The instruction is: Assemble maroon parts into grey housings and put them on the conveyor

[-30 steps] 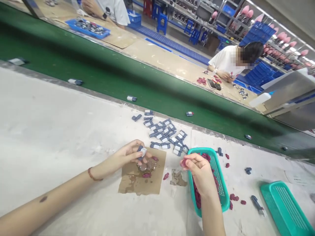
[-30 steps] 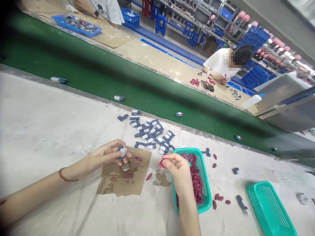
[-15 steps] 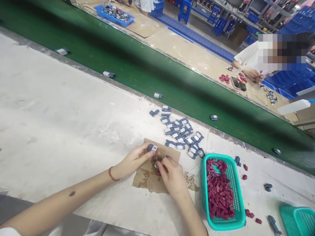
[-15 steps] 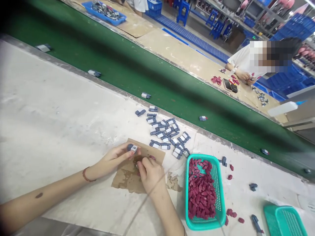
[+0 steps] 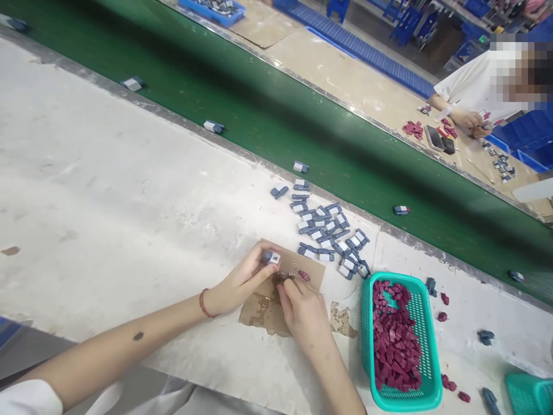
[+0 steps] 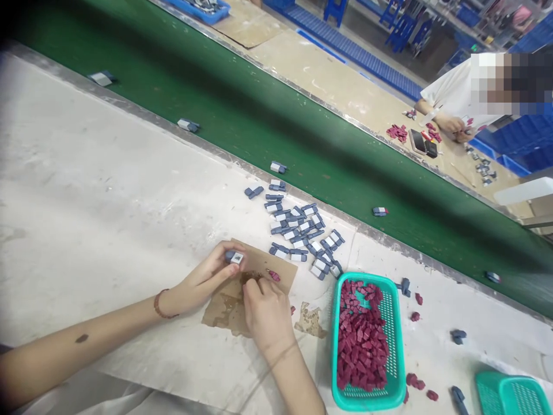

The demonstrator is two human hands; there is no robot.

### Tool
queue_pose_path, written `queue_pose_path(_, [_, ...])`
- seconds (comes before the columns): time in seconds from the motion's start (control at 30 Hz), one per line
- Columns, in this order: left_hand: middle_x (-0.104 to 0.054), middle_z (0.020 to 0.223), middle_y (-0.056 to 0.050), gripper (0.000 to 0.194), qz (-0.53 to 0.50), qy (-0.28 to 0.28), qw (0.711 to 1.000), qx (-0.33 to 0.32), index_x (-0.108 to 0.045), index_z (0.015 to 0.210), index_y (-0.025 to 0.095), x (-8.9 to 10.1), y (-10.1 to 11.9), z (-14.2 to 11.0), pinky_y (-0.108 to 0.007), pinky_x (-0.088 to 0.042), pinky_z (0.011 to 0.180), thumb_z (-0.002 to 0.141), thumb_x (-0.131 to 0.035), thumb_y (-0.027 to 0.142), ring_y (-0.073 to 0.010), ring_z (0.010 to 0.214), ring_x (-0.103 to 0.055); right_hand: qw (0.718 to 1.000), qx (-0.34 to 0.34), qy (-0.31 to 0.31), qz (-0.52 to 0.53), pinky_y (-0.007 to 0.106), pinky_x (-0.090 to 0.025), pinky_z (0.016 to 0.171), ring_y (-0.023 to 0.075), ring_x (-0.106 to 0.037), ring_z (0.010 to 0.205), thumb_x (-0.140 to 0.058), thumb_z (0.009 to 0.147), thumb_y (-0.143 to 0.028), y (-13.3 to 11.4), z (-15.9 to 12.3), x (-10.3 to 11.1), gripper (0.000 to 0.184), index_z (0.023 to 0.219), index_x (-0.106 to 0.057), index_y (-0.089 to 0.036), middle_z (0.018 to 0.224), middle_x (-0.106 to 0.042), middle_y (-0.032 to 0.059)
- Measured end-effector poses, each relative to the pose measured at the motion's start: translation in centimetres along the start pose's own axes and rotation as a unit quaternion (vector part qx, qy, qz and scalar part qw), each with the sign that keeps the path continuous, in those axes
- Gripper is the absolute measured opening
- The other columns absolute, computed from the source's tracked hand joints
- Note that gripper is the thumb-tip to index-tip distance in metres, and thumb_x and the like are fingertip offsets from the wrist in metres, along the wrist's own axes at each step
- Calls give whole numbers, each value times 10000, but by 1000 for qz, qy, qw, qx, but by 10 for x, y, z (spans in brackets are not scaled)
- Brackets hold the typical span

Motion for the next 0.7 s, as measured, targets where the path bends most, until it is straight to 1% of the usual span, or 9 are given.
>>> queue_pose_path(0.1, [-517, 847, 5, 283, 9, 11, 1000, 22, -346, 987, 244, 0, -3, -2, -307, -428, 691, 872, -568, 377, -162, 738, -516, 997, -24, 15, 75, 250, -379, 579, 164, -558, 633, -460, 938, -158, 3, 1, 3, 253, 698, -515, -216, 687, -582, 12])
queue_pose_path(0.17, [-514, 811, 16, 284, 22, 5, 999, 34, -325, 923, 245, 0, -4, -3, -300, -416, 662, 870, -563, 390, -157, 699, -507, 981, -75, 20, 177, 239, -383, 556, 147, -528, 588, -474, 934, -216, 9, 0, 5, 275, 660, -496, -218, 627, -547, -15])
queue_pose_path(0.3, [-576, 831, -25, 192, 99, -27, 995, 14, -408, 917, 225, 3, 1, -3, -305, -427, 637, 902, -504, 390, -179, 696, -534, 895, -179, 75, 401, 229, -402, 518, 131, -510, 537, -545, 881, -371, 26, -4, 9, 266, 668, -525, -212, 579, -550, -35])
queue_pose_path(0.37, [-625, 866, -55, 168, 158, -63, 985, -6, -483, 945, 214, 3, 6, -3, -318, -449, 659, 914, -478, 379, -209, 738, -579, 858, -189, 114, 463, 241, -433, 555, 139, -546, 579, -572, 857, -391, 30, -6, 11, 237, 709, -560, -206, 630, -601, -16])
queue_pose_path(0.43, [-667, 980, -86, 214, 206, -105, 972, -30, -537, 1042, 212, 2, 9, -3, -335, -471, 745, 924, -450, 367, -248, 871, -626, 838, -180, 138, 496, 247, -451, 585, 141, -567, 611, -586, 852, -375, 29, -6, 12, 207, 734, -578, -205, 669, -622, -6])
queue_pose_path(0.5, [-648, 1182, -111, 314, 235, -143, 960, -58, -511, 1203, 217, 1, 10, -4, -343, -463, 855, 940, -411, 356, -269, 1048, -616, 832, -162, 149, 510, 249, -463, 607, 142, -582, 637, -591, 857, -348, 26, -6, 14, 176, 753, -586, -207, 694, -627, -3])
queue_pose_path(0.57, [-589, 1319, -118, 385, 252, -167, 950, -74, -443, 1311, 220, 0, 9, -6, -339, -449, 903, 956, -373, 350, -270, 1137, -591, 834, -139, 148, 513, 254, -475, 633, 146, -600, 671, -587, 870, -323, 22, -6, 15, 148, 773, -592, -210, 719, -634, -1])
queue_pose_path(0.63, [-629, 1258, -121, 384, 264, -176, 945, -76, -435, 1308, 211, 0, 6, -8, -326, -466, 842, 970, -344, 368, -263, 1048, -638, 839, -114, 140, 513, 254, -483, 656, 148, -613, 701, -573, 889, -300, 18, -6, 16, 129, 795, -594, -214, 740, -644, 2])
queue_pose_path(0.7, [-691, 1080, -108, 364, 279, -182, 939, -79, -467, 1237, 199, -1, 3, -9, -313, -471, 741, 979, -314, 406, -249, 875, -675, 844, -94, 128, 512, 249, -485, 665, 144, -619, 716, -557, 906, -285, 15, -6, 16, 124, 809, -594, -216, 754, -650, 2])
Point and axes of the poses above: each hand's wrist, its own z-axis towards the middle knuckle, its own x-axis out of the back of the hand, y = z × x, the point moved 2 cm from there along z, towards the middle knuckle
